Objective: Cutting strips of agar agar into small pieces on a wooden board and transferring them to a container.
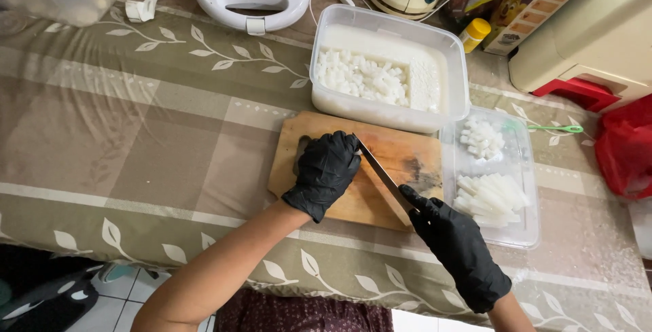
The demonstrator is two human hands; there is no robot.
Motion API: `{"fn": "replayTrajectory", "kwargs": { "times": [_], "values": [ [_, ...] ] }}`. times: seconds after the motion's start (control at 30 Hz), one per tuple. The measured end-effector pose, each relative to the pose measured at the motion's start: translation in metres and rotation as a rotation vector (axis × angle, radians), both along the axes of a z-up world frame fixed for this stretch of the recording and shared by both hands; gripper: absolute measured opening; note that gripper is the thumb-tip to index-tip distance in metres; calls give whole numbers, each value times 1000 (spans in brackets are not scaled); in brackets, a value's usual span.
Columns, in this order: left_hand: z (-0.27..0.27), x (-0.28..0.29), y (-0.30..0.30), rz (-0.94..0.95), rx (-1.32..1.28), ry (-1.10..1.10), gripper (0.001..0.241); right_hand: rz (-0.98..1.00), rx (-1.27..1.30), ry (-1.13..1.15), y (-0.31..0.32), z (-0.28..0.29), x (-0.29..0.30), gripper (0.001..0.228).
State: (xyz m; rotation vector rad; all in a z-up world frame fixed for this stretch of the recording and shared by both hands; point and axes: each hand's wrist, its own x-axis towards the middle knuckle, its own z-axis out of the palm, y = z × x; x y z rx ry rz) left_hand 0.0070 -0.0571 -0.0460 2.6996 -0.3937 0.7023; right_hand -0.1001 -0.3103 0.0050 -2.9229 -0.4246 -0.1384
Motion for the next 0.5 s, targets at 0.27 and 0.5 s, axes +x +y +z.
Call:
{"fn": "replayTrajectory", "kwargs": {
  "times": [0.27, 0.5],
  "values": [
    [-5, 1, -2, 46, 94, -1, 22, -16, 38, 59, 4, 13, -2, 53],
    [-7, 1, 0, 42, 75, -32, 22, 27, -34, 74, 0, 14, 4, 62]
  ]
}}
